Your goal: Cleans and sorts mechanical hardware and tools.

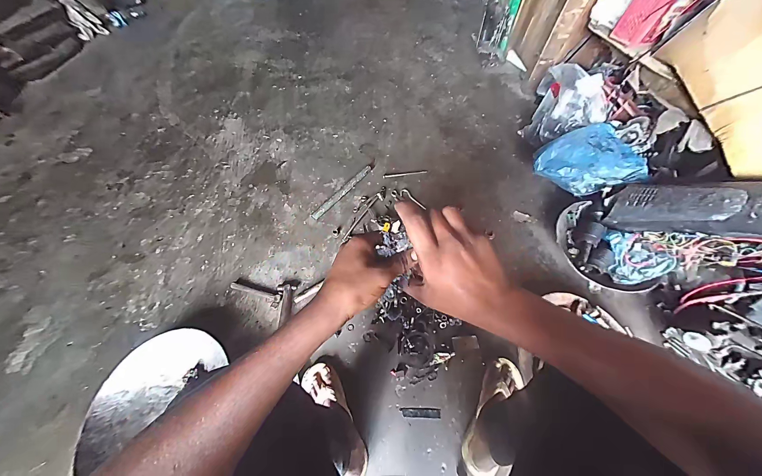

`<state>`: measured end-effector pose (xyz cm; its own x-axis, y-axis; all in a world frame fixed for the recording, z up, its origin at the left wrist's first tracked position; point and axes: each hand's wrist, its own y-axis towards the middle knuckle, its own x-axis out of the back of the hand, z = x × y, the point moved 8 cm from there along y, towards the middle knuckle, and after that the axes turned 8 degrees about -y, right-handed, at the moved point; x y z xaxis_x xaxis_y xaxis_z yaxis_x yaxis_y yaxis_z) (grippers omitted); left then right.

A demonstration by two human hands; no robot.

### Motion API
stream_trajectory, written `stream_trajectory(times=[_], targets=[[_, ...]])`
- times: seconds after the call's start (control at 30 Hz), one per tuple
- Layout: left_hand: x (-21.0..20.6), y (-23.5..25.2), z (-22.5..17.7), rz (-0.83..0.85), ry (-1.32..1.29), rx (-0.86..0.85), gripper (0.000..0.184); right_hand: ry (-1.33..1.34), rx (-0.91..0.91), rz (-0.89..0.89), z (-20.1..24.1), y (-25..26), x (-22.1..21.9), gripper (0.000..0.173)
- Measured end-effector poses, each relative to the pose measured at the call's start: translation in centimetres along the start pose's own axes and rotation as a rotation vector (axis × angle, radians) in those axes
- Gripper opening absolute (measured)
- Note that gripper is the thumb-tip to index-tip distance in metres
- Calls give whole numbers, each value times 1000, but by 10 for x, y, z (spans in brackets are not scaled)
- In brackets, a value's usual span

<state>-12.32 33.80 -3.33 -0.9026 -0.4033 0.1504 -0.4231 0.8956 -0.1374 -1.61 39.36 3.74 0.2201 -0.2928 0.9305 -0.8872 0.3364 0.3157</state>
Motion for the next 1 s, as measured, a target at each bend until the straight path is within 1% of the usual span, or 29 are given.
stream_trajectory(times=[0.07,0.13,0.2,0.33,0.4,0.43,0.47,0.5,0.53,0.57,0.6,0.63,0.7,0.8,0.87,0.9,0.97,1.0], targets=[[0,-1,-7,-2,44,-35,17,20,-1,-7,-1,-2,1,104],[3,-1,-14,25,44,-49,17,26,-18,-20,-3,-4,4,103],[5,-1,-18,74,-17,-46,16,31,-32,-44,-6,-5,8,101],[5,-3,-14,180,-165,38,14,30,-7,-81,-5,-11,10,93],[11,-5,-13,200,-163,58,15,24,-4,-95,-7,-12,12,89],[22,-5,-12,180,-125,54,17,20,-27,-91,-15,-11,12,90],[39,-6,-8,118,-69,38,17,18,-71,-56,-29,-10,12,95],[63,-8,-5,23,-35,11,16,24,-129,-4,-47,-9,11,102],[88,-10,-2,-84,-23,-16,16,26,-170,10,-62,-9,13,108],[107,-10,-2,-180,-25,-32,13,20,-188,2,-72,-12,16,110],[119,-9,-2,-250,-13,-44,10,19,-178,-21,-73,-15,20,109],[124,-8,-2,-283,10,-57,12,4,-144,-41,-67,-17,21,107],[110,-12,-4,-236,34,-94,18,-32,-62,-54,-48,-21,19,106],[64,-22,-19,-60,36,-227,24,-17,-4,-2,-27,-20,11,111],[36,-24,-32,49,88,-329,33,2,21,10,-18,-17,11,112],[25,-24,-32,94,112,-338,40,16,31,6,-13,-16,12,112],[7,-22,-25,171,125,-295,48,32,60,-9,-2,-16,12,108],[1,-21,-21,189,102,-264,46,34,80,-23,3,-17,12,105]])
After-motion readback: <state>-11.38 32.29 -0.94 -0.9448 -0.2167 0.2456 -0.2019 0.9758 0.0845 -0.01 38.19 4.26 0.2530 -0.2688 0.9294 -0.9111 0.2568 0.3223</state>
